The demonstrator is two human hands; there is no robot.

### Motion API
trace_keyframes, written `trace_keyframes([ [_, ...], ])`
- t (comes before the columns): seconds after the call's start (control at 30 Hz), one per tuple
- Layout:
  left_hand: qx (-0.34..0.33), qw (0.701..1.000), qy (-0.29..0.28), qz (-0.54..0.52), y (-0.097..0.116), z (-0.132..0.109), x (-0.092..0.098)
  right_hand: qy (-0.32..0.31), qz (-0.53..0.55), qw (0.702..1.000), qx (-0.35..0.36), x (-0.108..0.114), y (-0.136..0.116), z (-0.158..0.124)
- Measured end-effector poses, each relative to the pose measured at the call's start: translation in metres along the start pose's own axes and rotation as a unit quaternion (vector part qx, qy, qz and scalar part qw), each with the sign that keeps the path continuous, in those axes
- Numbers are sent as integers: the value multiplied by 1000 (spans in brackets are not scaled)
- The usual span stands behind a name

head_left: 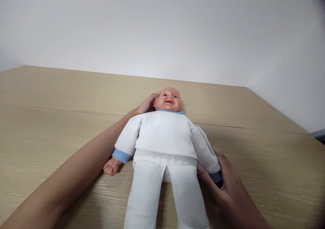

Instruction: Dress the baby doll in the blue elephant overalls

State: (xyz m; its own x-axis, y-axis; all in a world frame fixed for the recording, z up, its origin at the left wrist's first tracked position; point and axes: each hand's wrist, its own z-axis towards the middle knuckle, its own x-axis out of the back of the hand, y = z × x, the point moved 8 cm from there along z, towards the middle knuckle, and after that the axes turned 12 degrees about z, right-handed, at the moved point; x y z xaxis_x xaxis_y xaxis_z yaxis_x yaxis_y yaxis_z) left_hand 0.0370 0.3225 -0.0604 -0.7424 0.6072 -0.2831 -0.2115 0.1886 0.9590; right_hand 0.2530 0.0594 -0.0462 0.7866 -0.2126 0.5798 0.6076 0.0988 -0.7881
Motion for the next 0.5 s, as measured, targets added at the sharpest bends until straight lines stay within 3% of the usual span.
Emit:
trace_keyframes([
  [0.5,3,1000,-10,-4,-1,-1,1,-4,12,1000,5,-1,-4,0],
])
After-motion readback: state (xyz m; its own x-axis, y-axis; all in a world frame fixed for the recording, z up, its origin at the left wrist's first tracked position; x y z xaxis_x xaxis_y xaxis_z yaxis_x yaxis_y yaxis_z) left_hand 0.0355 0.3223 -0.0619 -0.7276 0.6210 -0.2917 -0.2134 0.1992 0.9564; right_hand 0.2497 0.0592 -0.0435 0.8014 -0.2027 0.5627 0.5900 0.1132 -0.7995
